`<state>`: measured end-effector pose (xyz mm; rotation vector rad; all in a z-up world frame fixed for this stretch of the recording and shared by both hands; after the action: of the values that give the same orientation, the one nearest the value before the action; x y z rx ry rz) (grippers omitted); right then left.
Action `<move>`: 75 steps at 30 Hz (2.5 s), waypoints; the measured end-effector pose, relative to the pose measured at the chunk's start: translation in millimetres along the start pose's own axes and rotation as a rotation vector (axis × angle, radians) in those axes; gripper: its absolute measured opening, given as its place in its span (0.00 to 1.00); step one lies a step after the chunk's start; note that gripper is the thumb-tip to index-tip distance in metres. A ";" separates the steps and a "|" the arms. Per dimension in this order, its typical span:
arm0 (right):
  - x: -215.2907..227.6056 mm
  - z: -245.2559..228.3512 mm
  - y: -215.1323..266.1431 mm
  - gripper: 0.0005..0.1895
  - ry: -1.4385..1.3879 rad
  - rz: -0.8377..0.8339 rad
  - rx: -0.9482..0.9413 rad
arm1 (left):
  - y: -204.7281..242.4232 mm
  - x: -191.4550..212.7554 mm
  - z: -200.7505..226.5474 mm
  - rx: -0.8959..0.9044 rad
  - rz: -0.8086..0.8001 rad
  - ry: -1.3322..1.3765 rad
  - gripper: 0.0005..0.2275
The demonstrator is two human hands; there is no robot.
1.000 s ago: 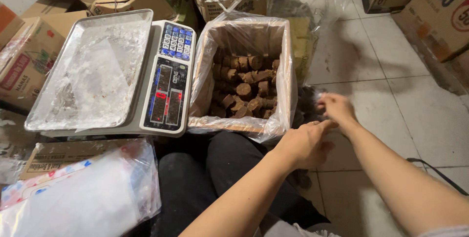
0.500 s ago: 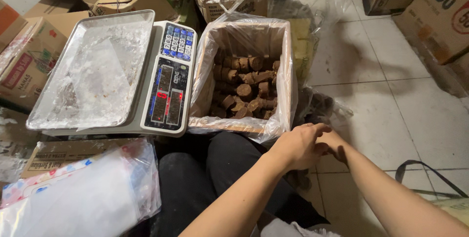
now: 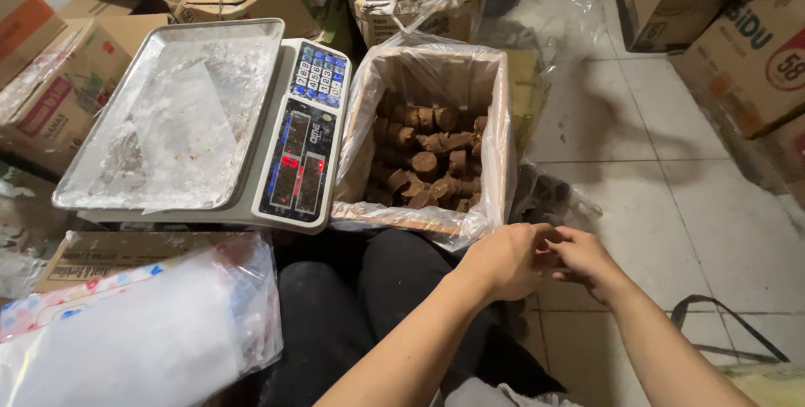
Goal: The person sits on the floor and repeatedly weighs cylindrical brown food items on a digital scale, then places them into small plastic bags and ties them closed. The process is repeated multiple times with items taken from a nearby container.
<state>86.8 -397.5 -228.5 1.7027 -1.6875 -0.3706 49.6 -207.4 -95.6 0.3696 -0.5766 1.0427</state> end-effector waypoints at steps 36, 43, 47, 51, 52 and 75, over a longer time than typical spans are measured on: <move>-155.6 -206.9 177.7 0.13 0.097 -0.270 0.571 | 152.6 121.2 -44.7 0.210 0.438 0.045 0.16; -246.1 -206.3 198.1 0.14 0.212 -0.562 0.603 | 210.7 155.6 -81.1 0.311 0.829 -0.068 0.15; -292.2 -201.6 198.6 0.15 0.295 -0.615 0.585 | 245.0 165.2 -102.1 0.525 0.899 0.008 0.15; -335.5 -193.3 199.3 0.15 0.369 -0.678 0.582 | 284.0 167.8 -119.5 0.640 1.062 -0.101 0.22; -346.3 -191.4 200.2 0.14 0.399 -0.691 0.578 | 292.9 169.4 -123.2 0.657 1.111 -0.139 0.25; -409.2 -164.0 196.6 0.28 0.812 -0.133 0.953 | 371.9 168.0 -177.6 0.830 1.227 -0.440 0.18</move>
<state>-1.1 57.6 -94.0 2.1543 -1.1467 1.1076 -168.6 179.1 -128.1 1.0552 -0.7509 2.4318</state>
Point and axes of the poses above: each hand's wrist, its own y-axis away from the middle knuckle, its own x-axis out of the back of the hand, z = x × y, the point moved 4 cm from there along -y, towards the middle knuckle, and after that the axes turned 2 degrees about z, right-handed, at the moved point
